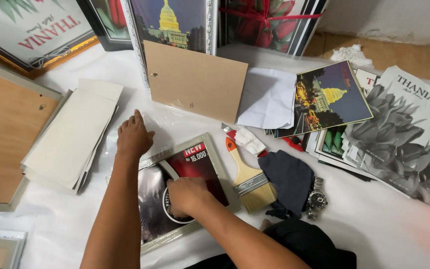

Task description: Cleaning the glass of a picture frame and placing a picture inside it to complete the assembly.

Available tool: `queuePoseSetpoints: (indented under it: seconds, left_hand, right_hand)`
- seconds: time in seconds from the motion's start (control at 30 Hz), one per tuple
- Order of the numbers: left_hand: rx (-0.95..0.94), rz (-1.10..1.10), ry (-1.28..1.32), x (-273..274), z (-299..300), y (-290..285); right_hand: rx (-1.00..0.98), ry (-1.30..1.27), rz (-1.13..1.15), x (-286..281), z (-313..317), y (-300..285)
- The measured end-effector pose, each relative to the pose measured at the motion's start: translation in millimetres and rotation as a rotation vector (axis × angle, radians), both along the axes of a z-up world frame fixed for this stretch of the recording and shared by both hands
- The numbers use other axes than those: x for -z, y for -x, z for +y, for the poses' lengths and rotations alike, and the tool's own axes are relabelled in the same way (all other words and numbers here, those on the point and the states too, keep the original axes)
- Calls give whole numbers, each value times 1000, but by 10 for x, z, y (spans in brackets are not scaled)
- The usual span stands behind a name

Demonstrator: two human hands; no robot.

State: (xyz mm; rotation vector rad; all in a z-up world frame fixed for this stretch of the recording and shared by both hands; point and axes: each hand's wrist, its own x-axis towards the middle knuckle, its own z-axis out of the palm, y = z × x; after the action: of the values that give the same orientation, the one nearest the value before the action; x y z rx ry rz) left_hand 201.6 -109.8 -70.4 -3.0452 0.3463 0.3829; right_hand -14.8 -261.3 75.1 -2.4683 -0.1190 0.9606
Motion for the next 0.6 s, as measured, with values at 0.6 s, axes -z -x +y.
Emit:
queuePoseSetpoints:
  seconds: [0.6]
  left_hand:
    - [405,-298,241,-624,38,2422]
  right_hand:
    - [145,-241,-818,421,193,-16]
